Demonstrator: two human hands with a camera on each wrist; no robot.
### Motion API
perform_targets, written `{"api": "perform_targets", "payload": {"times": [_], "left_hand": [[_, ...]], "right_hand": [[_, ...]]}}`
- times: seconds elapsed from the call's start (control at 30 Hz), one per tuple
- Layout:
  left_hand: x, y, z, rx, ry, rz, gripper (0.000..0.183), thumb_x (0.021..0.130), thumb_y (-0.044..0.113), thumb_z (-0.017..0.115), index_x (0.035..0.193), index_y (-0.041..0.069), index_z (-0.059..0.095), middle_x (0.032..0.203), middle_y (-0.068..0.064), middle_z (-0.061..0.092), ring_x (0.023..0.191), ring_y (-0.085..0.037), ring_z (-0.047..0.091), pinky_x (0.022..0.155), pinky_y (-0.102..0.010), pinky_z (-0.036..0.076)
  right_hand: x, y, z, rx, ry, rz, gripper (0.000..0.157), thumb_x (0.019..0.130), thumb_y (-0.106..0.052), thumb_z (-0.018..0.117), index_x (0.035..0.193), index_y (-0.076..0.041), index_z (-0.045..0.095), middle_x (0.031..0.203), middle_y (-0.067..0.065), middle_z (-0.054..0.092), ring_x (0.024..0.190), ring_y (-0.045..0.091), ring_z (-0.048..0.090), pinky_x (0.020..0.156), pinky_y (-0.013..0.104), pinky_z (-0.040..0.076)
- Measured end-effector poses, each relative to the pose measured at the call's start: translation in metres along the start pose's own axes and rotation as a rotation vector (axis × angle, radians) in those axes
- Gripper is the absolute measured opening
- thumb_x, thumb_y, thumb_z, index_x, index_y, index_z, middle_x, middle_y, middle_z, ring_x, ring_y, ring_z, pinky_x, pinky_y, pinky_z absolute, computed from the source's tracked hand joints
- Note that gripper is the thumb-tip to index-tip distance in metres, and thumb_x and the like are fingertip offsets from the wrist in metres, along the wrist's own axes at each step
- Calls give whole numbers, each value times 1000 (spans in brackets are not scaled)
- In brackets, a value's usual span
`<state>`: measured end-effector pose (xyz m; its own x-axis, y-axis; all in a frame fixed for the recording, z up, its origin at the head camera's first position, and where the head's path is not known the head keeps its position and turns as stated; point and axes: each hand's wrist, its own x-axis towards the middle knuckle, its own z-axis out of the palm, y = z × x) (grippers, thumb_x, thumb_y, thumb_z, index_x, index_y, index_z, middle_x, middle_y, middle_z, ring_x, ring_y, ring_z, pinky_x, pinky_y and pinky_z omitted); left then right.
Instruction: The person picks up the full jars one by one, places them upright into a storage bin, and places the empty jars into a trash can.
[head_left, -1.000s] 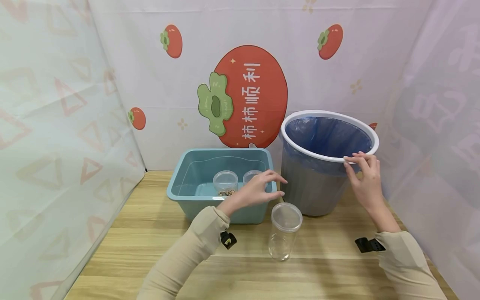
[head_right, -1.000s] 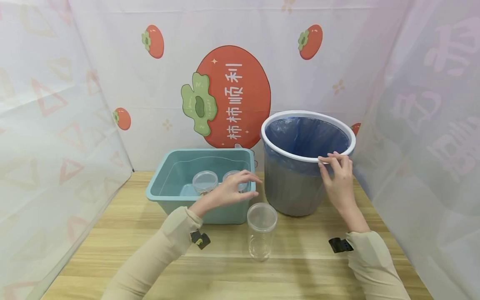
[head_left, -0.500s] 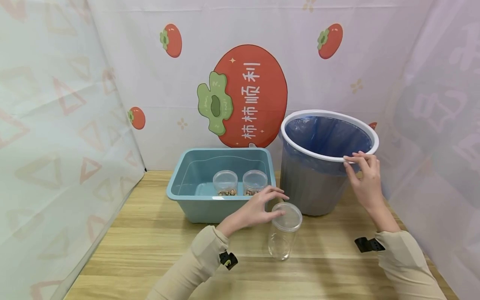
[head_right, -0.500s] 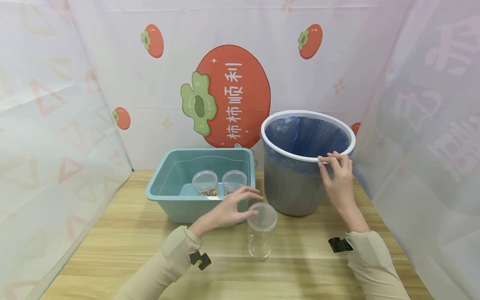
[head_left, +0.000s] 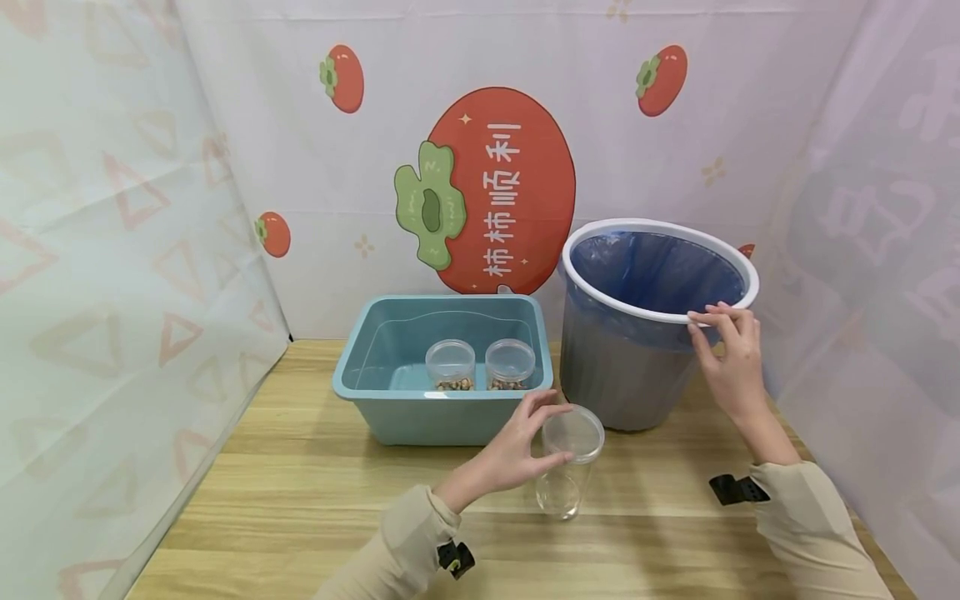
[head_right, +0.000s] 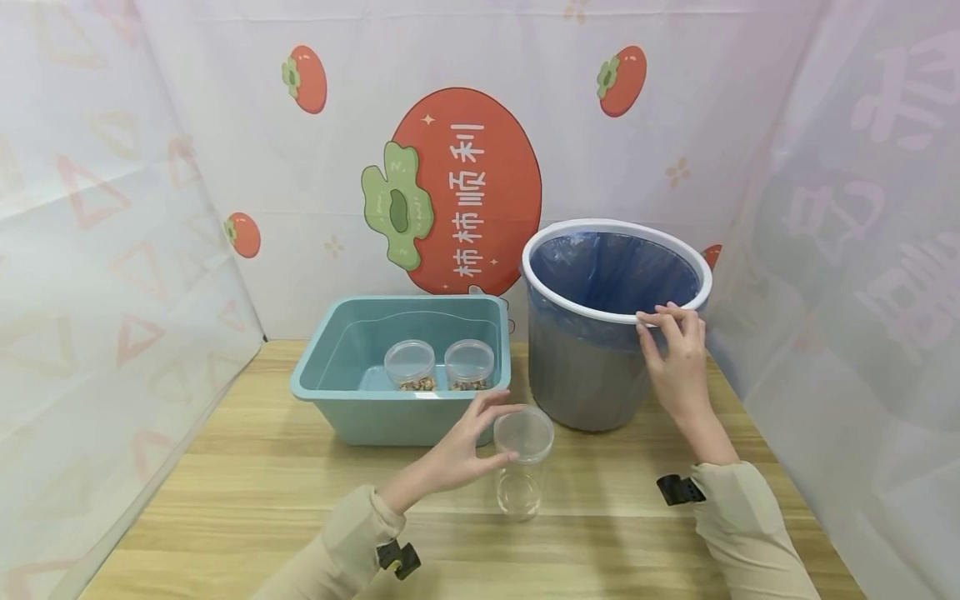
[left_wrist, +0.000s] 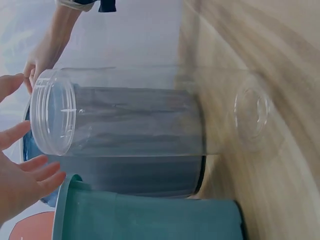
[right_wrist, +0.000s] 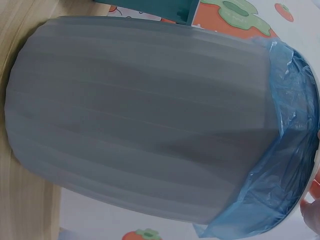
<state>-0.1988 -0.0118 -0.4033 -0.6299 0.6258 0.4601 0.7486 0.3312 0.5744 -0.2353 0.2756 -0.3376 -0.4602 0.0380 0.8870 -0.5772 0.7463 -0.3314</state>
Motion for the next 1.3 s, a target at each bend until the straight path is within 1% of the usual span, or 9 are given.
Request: {"api": "perform_targets", "payload": {"times": [0.07, 0.2, 0.3, 0.4, 0.6, 0.73, 0.83, 1.03, 1.3], "left_hand": [[-3, 0, 3, -10, 5, -18, 54, 82, 30, 63, 128, 12, 42, 135, -15, 26, 123, -26, 33, 94, -37, 36], [-7, 2, 8, -32, -1, -82, 63, 79, 27, 66, 133, 17, 35, 138, -14, 23, 125, -27, 31, 95, -40, 35], [-9, 1, 13, -38, 3, -106, 68, 78, 28, 67, 135, 19, 31, 139, -13, 21, 126, -28, 30, 95, -41, 35], [-11, -1, 17, -46, 12, -115, 72, 76, 30, 69, 136, 19, 30, 139, -13, 21, 125, -28, 32, 94, -41, 36], [-12, -4, 23, -46, 26, -106, 74, 73, 30, 72, 133, 15, 33, 134, -13, 28, 117, -26, 41, 92, -36, 39], [-12, -6, 25, -45, 29, -99, 73, 72, 29, 73, 132, 15, 35, 129, -10, 32, 111, -22, 44, 89, -33, 41], [-12, -8, 28, -44, 40, -85, 73, 71, 29, 74, 132, 15, 35, 127, -9, 33, 109, -21, 45, 88, -31, 41], [-11, -13, 34, -31, 87, -46, 72, 69, 27, 76, 127, 11, 37, 124, -8, 37, 111, -19, 44, 89, -29, 41], [-9, -14, 36, -51, 138, -38, 69, 66, 21, 78, 122, 10, 41, 118, -8, 42, 106, -18, 47, 85, -27, 43]], "right_hand": [[0, 0, 0, 2, 1, 0, 22, 71, 16, 62, 92, 8, 60, 98, 28, 47, 103, 42, 43, 93, 36, 27], [0, 0, 0, 6, 0, -1, 23, 71, 16, 63, 92, 8, 60, 98, 27, 47, 102, 42, 43, 93, 36, 27], [0, 1, 0, 7, 1, -2, 23, 70, 16, 63, 92, 8, 60, 98, 27, 47, 102, 41, 43, 93, 36, 27], [0, 1, 0, 9, 3, -5, 23, 70, 16, 63, 92, 8, 60, 98, 27, 47, 102, 41, 43, 93, 36, 27], [0, 1, 0, 9, 4, -8, 24, 70, 16, 63, 92, 8, 61, 98, 27, 47, 101, 41, 43, 93, 36, 26], [0, 1, 0, 4, 2, -6, 23, 70, 16, 63, 92, 8, 60, 98, 27, 47, 101, 41, 43, 92, 36, 26], [-1, 1, 0, -3, -5, -1, 22, 72, 14, 63, 92, 8, 60, 98, 28, 47, 100, 42, 43, 92, 35, 26], [-1, 2, 0, 1, -6, -1, 21, 72, 14, 63, 92, 8, 60, 98, 28, 47, 101, 41, 43, 92, 35, 26], [0, 1, 0, 7, 1, -11, 25, 70, 17, 63, 93, 8, 60, 98, 28, 47, 101, 41, 43, 93, 36, 26]]}}
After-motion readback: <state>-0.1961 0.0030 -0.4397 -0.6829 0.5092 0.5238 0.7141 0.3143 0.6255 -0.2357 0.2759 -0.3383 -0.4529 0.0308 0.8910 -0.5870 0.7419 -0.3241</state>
